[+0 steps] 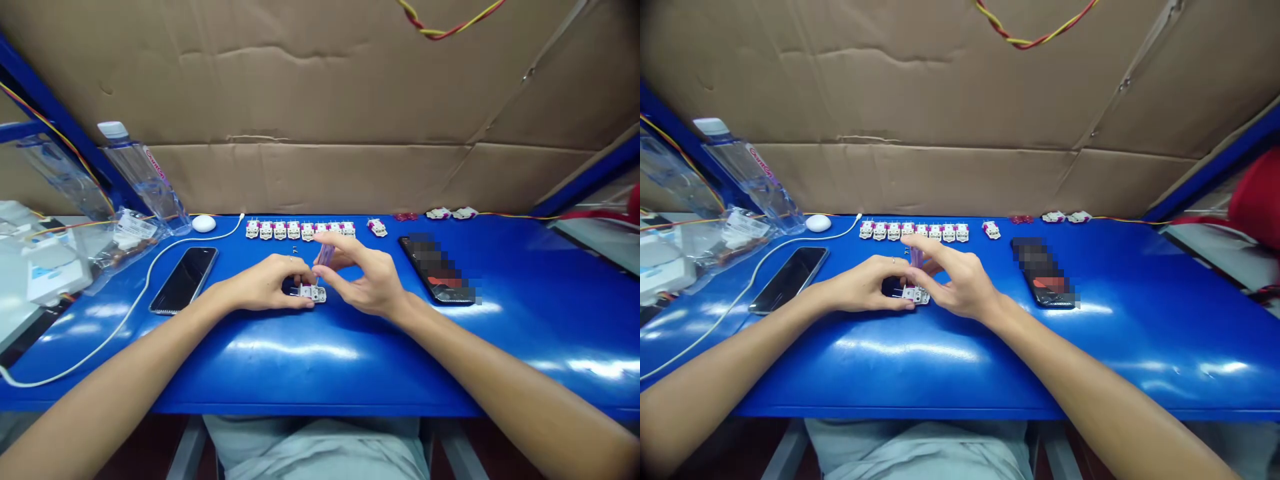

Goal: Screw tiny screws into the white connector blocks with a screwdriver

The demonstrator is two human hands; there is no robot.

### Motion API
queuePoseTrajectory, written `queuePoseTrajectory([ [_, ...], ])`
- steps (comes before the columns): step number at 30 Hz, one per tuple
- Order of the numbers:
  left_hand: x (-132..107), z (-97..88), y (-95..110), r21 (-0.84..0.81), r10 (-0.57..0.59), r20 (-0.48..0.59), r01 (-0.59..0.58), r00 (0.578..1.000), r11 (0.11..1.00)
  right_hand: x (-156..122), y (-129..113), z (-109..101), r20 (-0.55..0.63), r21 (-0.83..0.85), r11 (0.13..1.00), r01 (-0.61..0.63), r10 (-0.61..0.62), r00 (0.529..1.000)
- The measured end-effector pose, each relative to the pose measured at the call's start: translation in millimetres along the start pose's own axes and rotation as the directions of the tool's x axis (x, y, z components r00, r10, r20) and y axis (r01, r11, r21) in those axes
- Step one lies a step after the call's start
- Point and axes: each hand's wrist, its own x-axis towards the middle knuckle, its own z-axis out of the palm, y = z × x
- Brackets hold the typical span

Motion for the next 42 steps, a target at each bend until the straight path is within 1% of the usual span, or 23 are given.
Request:
queuePoseTrajectory([
  [1,-0.1,-0.1,0.4,0.005,-0.005,-0.002,0.005,1.000,1.000,-0.1,0.2,-0.2,-0.002,-0.008,1.000,0.018,-0.018,1.000],
  [5,-0.7,-0.7,1.4,-0.015,-0.003,-0.010,0.003,1.000,1.000,1.1,-1.2,-1.0,0.050,0.012,0.998,0.055,-0.055,0.997],
  [9,-1.1,-1.2,1.1,-0.013,0.017,-0.010,-0.017,1.000,1.000,2.3,-2.5,-2.6,-0.020,-0.025,0.993,0.111,-0.112,0.994],
  [10,-1.2,-1.2,0.8,-0.009,0.015,-0.012,-0.015,1.000,1.000,2.6,-2.4,-3.1,-0.016,-0.026,0.994,0.111,-0.111,0.994],
  [13,-1.3,-0.8,-0.2,-0.011,0.011,-0.017,-0.012,1.000,1.000,3.8,-2.2,-4.3,0.063,0.010,0.994,0.106,-0.107,0.992],
  [14,-1.3,-0.7,-0.5,-0.015,0.012,-0.014,-0.012,1.000,1.000,4.2,-2.3,-4.4,0.072,0.014,0.994,0.109,-0.110,0.991],
  [15,-1.4,-0.5,-0.6,-0.017,0.014,-0.010,-0.014,1.000,1.000,4.5,-2.5,-4.3,0.064,0.011,0.994,0.110,-0.110,0.992],
  [19,-1.9,0.1,-1.1,-0.020,0.015,-0.004,-0.015,1.000,1.000,4.3,-3.7,-3.8,-0.026,0.003,0.997,0.082,-0.082,0.996],
  [23,-2.1,0.7,-2.2,-0.028,0.022,-0.021,-0.023,1.000,0.999,2.7,-2.8,-3.3,0.017,0.052,0.998,0.039,-0.040,0.999],
  [25,-1.9,0.6,-2.2,-0.027,0.022,-0.011,-0.022,1.000,0.999,2.2,-2.0,-2.9,0.010,0.055,0.998,0.023,-0.024,1.000],
  [27,-1.6,0.1,-1.9,-0.016,0.019,-0.003,-0.019,1.000,1.000,2.3,-1.6,-2.8,-0.013,0.037,0.999,0.040,-0.039,0.999],
  [28,-1.4,-0.1,-1.7,-0.011,0.019,-0.004,-0.020,1.000,1.000,2.4,-1.5,-2.9,-0.007,0.030,0.998,0.052,-0.052,0.999],
  [31,-1.0,-0.7,-1.4,-0.007,0.021,-0.009,-0.021,1.000,1.000,2.9,-1.7,-3.0,0.066,0.031,0.997,0.067,-0.069,0.995],
  [32,-1.0,-0.8,-1.5,-0.009,0.023,-0.006,-0.023,1.000,1.000,2.8,-1.8,-3.0,0.070,0.025,0.998,0.065,-0.066,0.995],
  [36,-1.4,-0.5,-1.8,-0.006,0.026,-0.005,-0.026,1.000,1.000,1.4,-1.1,-3.0,-0.017,-0.009,0.998,0.069,-0.069,0.997],
  [40,-2.0,0.0,-1.9,0.005,0.014,-0.008,-0.014,1.000,1.000,1.0,-0.4,-3.6,0.051,0.016,1.000,0.027,-0.028,0.998],
  [42,-1.9,0.0,-1.9,0.004,0.018,-0.006,-0.018,1.000,1.000,1.5,-0.9,-3.7,0.030,0.014,0.999,0.038,-0.039,0.999],
])
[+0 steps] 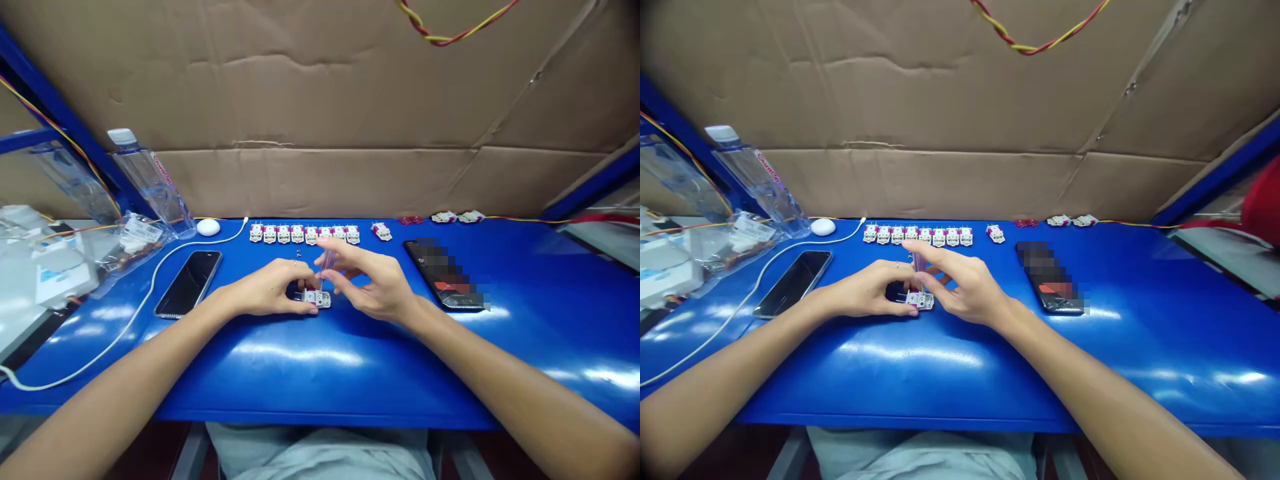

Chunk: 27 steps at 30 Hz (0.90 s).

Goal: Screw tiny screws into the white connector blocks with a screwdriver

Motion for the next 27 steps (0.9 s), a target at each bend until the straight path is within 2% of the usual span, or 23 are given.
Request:
queuePoseTrajectory([
  [3,0.3,-0.4,0.4,-0.005,0.001,0.002,-0.001,1.000,1.000,0.5,-0.8,0.1,-0.041,-0.004,1.000,0.029,-0.029,0.999],
  [7,0.4,-1.0,1.1,-0.005,-0.005,-0.001,0.005,1.000,1.000,-0.2,-0.4,0.3,0.022,0.010,1.000,0.017,-0.017,1.000],
  [11,0.5,-1.2,1.2,-0.008,-0.006,-0.002,0.006,1.000,1.000,-0.5,0.1,0.4,-0.023,-0.026,0.999,0.030,-0.030,0.999],
  [15,0.7,-1.8,1.7,-0.006,-0.012,0.011,0.012,1.000,1.000,0.6,0.2,0.3,0.057,-0.016,0.999,0.034,-0.034,0.998],
  [20,0.9,-2.2,2.8,0.012,-0.028,0.020,0.028,0.999,1.000,1.5,-0.9,0.6,0.026,-0.034,0.998,0.055,-0.054,0.998],
  [23,0.7,-1.9,2.5,0.006,-0.029,0.025,0.029,0.999,1.000,2.0,-1.9,0.5,0.060,-0.033,0.999,0.028,-0.026,0.998],
  [27,0.4,-1.6,1.7,0.007,-0.019,0.014,0.019,1.000,1.000,2.4,-1.3,0.3,0.027,-0.046,0.999,0.013,-0.011,1.000],
])
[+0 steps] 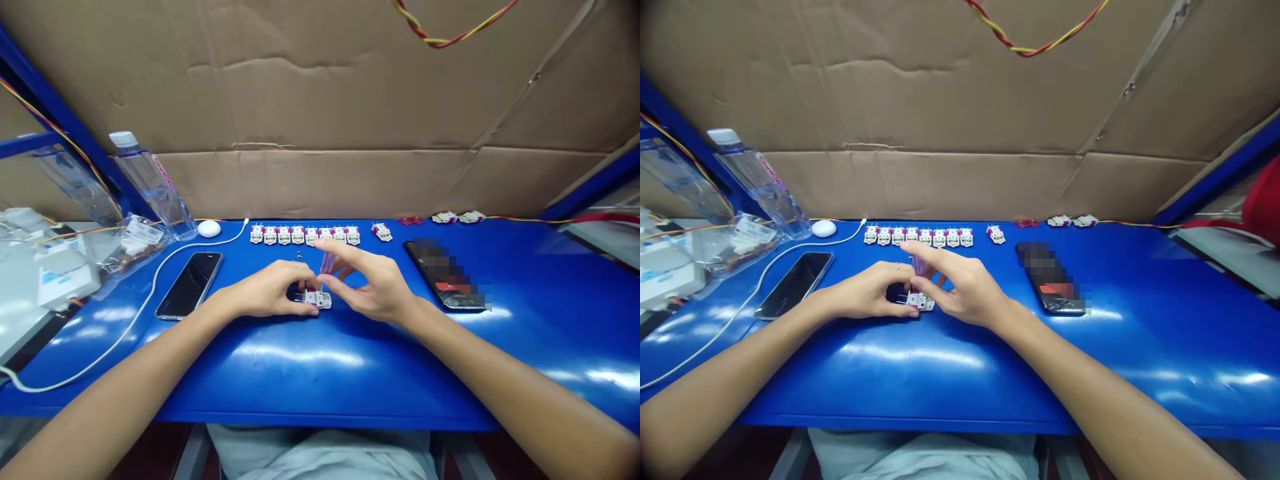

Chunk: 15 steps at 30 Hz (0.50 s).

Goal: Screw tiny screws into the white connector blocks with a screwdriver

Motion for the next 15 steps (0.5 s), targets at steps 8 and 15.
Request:
queuePoseTrajectory([
  [8,0.9,-0.3,0.5,-0.012,-0.010,0.014,0.010,1.000,1.000,0.8,0.9,-0.5,0.023,0.008,1.000,-0.011,0.011,1.000],
  [15,0.6,0.0,0.4,0.005,0.000,0.004,0.000,1.000,1.000,-0.3,1.8,1.9,0.051,0.003,1.000,-0.019,0.019,0.999],
])
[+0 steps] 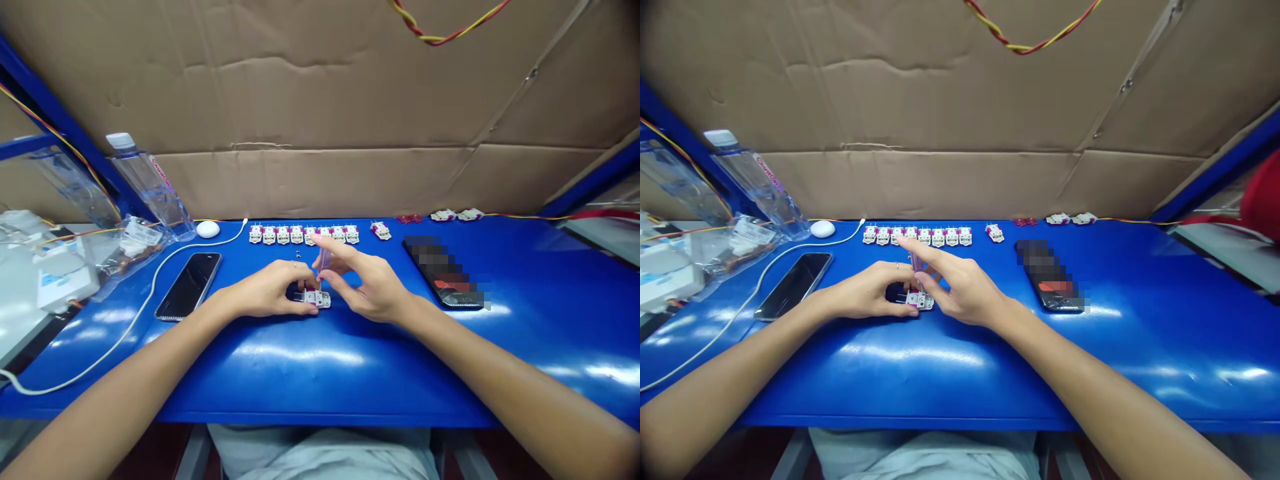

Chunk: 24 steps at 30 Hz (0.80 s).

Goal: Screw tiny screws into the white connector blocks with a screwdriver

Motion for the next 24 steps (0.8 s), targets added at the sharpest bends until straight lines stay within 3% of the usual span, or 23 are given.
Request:
queuePoseTrajectory([
  [4,0.1,0.9,-1.0,-0.005,0.006,-0.011,-0.006,1.000,1.000,-0.9,-0.7,0.1,-0.045,-0.052,0.999,0.013,-0.016,0.999],
  [9,0.0,0.6,-0.1,-0.007,-0.007,0.001,0.007,1.000,1.000,-0.9,-0.7,-2.6,-0.010,-0.092,0.996,0.014,-0.015,1.000],
  [13,-0.6,0.1,0.9,0.004,-0.006,0.003,0.006,1.000,1.000,-0.6,-1.6,-2.2,-0.070,-0.119,0.993,0.009,-0.017,0.997],
  [24,0.3,0.6,-0.8,-0.005,0.002,-0.008,-0.002,1.000,1.000,0.3,1.4,-3.5,0.001,-0.084,0.996,0.006,-0.006,1.000],
])
